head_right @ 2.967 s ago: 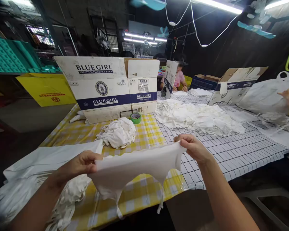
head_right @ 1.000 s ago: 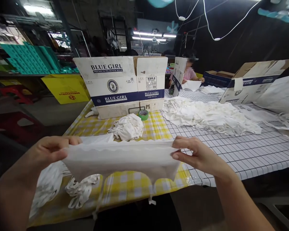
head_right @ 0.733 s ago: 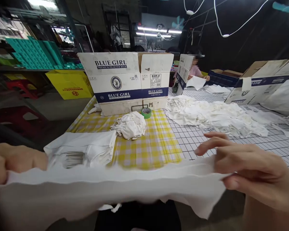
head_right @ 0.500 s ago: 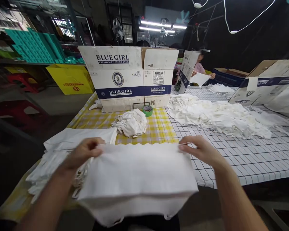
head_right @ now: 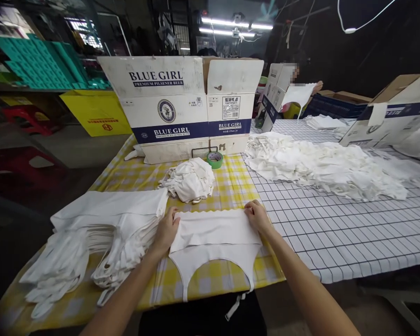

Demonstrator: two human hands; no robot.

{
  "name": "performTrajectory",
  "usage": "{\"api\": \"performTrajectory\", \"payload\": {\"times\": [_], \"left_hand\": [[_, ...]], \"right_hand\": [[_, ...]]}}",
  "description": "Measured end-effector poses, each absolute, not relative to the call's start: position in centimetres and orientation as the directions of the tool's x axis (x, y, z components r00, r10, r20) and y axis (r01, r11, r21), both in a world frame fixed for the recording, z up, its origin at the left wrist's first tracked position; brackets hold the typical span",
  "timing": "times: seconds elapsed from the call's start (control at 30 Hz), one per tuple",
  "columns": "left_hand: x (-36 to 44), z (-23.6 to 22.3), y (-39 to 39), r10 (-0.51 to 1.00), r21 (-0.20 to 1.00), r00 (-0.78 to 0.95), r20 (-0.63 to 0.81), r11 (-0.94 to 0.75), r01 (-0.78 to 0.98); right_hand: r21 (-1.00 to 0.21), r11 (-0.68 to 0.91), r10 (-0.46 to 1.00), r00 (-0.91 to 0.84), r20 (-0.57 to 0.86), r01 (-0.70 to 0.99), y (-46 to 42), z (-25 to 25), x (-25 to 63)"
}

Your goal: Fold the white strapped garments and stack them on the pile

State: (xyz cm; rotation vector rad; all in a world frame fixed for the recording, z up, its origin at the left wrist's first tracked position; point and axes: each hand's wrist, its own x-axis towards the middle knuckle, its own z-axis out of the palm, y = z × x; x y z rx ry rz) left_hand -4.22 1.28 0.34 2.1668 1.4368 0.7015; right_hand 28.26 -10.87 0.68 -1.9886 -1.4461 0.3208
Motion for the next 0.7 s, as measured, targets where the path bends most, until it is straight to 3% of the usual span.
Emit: {"api": "performTrajectory", "payload": {"times": [0.13, 0.3, 0.37, 0.5, 0.6, 0.7], "left_hand": [[-5.0, -0.9, 1.3, 0.856, 0.576, 0.388, 0.342, -0.517, 0.633], [-4.7, -0.7, 1.2, 0.796, 0.333, 0.462, 0.390, -0.590, 0.735], [-4.1, 0.0, 0.1, 0.767, 0.248, 0.515, 0.382, -0.622, 0.743], [-3.8, 1.2, -2.9, 0.524, 0.216, 0.835, 0.169, -0.846, 0.487], [-5.4, 1.7, -3.8, 0.369, 0.315, 0.929, -0.021, -0.880, 0.356], [-7.7, 1.7, -2.7, 0.350, 0.415, 0.931, -0.104, -0.835, 0.360]], "right_hand": [[-0.614, -0.172, 0.890, 0.389, 0.238, 0.770, -10.9, -0.3, 27.6], [-0.574, -0.189, 0.857, 0.419, 0.299, 0.797, -10.7, -0.2, 26.7], [-0.501, -0.193, 0.857, 0.394, 0.332, 0.843, -11.0, 0.4, 25.8], [-0.262, -0.020, 0.970, 0.082, 0.229, 0.965, -13.0, 1.0, 23.4], [-0.254, 0.110, 0.993, -0.096, 0.066, 0.961, -15.5, 0.6, 23.4], [-0.278, 0.066, 0.998, -0.066, 0.008, 0.958, -17.6, 0.3, 25.3]]}}
